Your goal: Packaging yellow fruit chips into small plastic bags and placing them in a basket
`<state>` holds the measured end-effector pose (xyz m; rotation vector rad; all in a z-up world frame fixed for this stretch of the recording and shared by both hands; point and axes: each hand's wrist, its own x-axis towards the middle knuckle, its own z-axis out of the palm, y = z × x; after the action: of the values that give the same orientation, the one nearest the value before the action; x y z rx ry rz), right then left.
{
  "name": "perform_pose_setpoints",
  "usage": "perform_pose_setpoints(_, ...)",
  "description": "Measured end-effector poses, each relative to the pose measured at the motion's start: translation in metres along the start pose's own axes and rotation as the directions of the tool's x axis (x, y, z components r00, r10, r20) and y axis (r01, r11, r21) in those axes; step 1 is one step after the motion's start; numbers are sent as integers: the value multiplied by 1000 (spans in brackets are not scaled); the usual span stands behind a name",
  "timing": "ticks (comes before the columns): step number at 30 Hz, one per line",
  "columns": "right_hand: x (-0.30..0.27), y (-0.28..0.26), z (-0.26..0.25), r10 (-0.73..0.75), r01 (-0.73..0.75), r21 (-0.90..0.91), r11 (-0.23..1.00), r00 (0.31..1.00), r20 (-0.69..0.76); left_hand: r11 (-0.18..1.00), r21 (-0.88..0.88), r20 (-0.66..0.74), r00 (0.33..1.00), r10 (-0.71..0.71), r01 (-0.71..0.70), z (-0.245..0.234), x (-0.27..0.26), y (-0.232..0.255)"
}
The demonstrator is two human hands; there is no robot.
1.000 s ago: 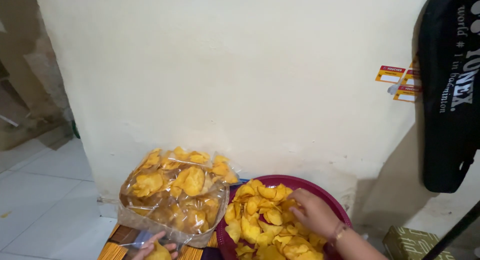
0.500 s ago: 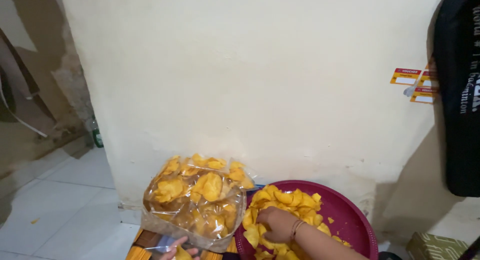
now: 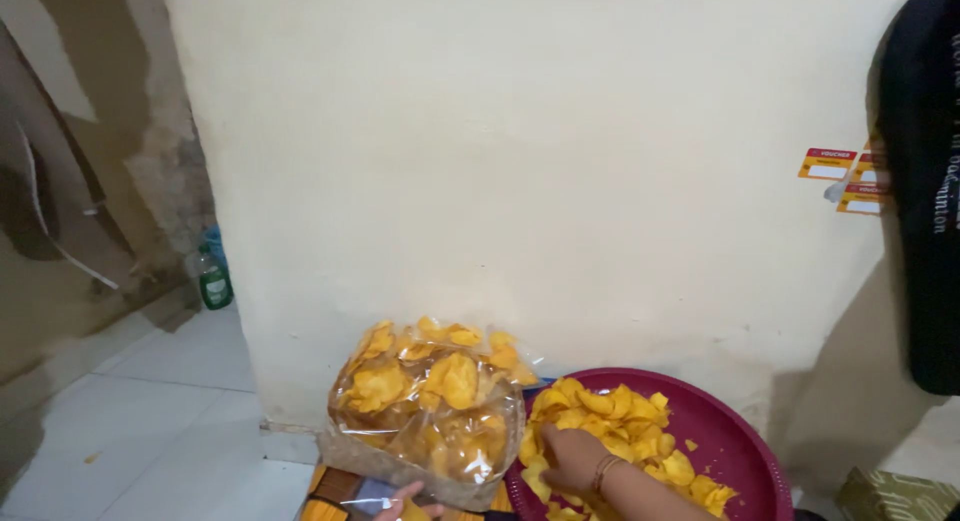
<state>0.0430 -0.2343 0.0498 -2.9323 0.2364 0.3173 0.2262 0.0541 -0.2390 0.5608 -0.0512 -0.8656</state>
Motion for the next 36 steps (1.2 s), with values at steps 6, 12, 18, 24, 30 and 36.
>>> perform_pose_setpoints(6, 57, 23, 36, 61, -50, 97, 994, 992, -111, 992, 119, 334, 940, -67, 28, -4, 9, -5)
perform_pose_setpoints(12, 15, -15, 5, 203, -204, 58, 977, 979, 13, 983, 176, 593, 802, -73, -41, 2, 16, -18)
perform_pose_setpoints(18, 11, 14, 37, 258, -255, 131, 958, 966, -9, 997, -3, 791, 610, 52, -81, 2, 20, -42)
perform_pose_setpoints(24, -7, 22, 21, 167, -171, 198, 965, 985, 38, 930, -154, 662, 664, 348, -334, 15, 16, -41)
perform_pose_setpoints(30, -19, 24, 21, 28, 60, 389, 919, 976, -216, 993, 75, -46, 994, 95, -91, 60, -51, -20)
perform_pose_setpoints(36, -42, 19, 16, 122, 89, 511, 855, 923, -364, 940, 62, 619, 752, 226, -334, 24, 1, -22)
